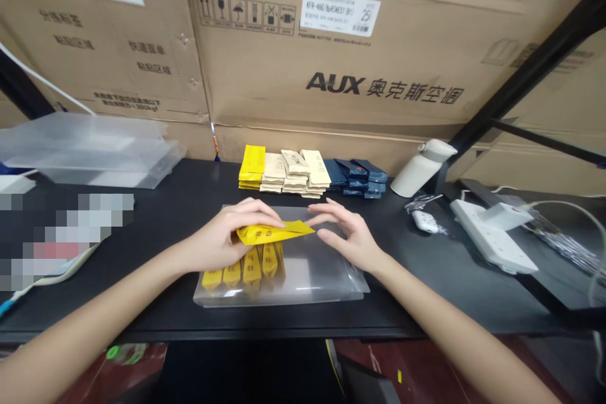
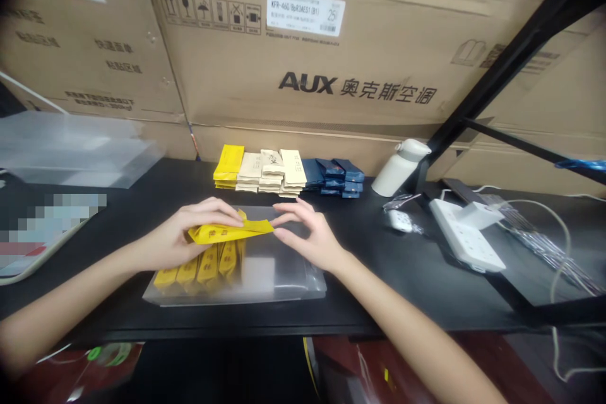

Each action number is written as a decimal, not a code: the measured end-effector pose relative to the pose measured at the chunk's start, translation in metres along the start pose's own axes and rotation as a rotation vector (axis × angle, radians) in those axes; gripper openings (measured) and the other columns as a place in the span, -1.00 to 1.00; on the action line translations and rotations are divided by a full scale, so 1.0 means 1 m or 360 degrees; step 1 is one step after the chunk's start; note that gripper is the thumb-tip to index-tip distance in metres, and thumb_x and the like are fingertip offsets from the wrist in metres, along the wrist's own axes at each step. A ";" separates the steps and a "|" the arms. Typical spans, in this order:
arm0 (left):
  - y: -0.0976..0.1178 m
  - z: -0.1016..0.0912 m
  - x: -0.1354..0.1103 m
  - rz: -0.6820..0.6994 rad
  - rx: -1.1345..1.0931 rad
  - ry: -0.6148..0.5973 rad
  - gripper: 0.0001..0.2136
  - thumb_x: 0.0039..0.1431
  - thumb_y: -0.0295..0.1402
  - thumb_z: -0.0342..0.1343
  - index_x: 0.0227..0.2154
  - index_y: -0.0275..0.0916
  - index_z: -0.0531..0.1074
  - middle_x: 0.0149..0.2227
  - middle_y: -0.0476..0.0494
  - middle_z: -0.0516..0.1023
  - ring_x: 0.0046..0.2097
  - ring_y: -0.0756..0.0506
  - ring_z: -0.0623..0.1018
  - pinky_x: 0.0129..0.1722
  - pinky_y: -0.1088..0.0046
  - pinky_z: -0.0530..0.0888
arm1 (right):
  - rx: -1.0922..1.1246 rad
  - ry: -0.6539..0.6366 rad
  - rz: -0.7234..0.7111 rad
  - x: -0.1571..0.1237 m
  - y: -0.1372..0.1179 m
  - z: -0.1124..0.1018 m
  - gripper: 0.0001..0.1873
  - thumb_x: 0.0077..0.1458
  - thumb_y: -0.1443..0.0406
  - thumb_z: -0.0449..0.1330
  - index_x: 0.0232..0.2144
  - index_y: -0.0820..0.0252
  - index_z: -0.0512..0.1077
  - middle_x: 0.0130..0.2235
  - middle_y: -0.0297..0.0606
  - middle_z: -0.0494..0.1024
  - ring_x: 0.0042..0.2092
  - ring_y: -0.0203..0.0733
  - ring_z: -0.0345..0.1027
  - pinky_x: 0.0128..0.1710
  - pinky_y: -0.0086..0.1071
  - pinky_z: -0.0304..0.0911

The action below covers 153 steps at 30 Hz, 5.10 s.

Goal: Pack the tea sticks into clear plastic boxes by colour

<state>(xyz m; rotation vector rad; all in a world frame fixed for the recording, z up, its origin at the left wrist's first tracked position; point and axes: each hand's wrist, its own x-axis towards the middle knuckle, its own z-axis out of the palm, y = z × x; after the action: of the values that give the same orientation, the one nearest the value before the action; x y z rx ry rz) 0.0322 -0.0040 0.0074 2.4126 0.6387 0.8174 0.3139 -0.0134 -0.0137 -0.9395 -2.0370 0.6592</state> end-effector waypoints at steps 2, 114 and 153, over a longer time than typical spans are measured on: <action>0.004 0.001 -0.002 -0.0019 0.0050 -0.0054 -0.45 0.05 -0.71 -0.11 0.02 -0.09 0.43 0.06 -0.12 0.46 0.11 -0.16 0.42 0.12 0.19 0.38 | 0.0030 -0.0047 -0.0013 -0.002 -0.002 0.002 -0.55 0.20 0.08 0.18 0.11 0.05 0.38 -0.16 -0.24 0.66 -0.02 -0.08 0.50 0.34 0.05 -0.16; -0.063 -0.035 -0.012 -0.0766 0.0006 0.0020 -0.54 -0.03 -0.03 0.28 -0.13 -0.19 0.44 -0.07 -0.16 0.56 0.03 -0.24 0.52 0.05 0.16 0.44 | 0.0276 -0.0112 0.0380 -0.004 0.028 0.013 -0.71 0.03 0.18 0.30 -0.20 0.19 0.52 -0.11 -0.14 0.60 -0.12 -0.08 0.53 -0.08 -0.18 0.45; -0.015 -0.066 0.053 -0.0587 0.0604 0.1132 -0.71 0.15 -0.19 0.11 -0.16 -0.24 0.54 -0.21 -0.13 0.66 -0.14 -0.21 0.63 -0.05 0.22 0.52 | -0.0268 0.0816 0.0235 -0.001 0.043 -0.024 -0.87 0.07 0.21 0.19 -0.34 0.15 0.40 -0.40 -0.24 0.53 -0.46 -0.21 0.40 -0.44 -0.31 0.37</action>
<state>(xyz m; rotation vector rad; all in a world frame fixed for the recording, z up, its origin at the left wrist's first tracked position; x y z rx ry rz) 0.0227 0.0581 0.0660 2.1565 1.5745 1.4985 0.3503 0.0145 -0.0310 -1.2227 -1.5912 0.2813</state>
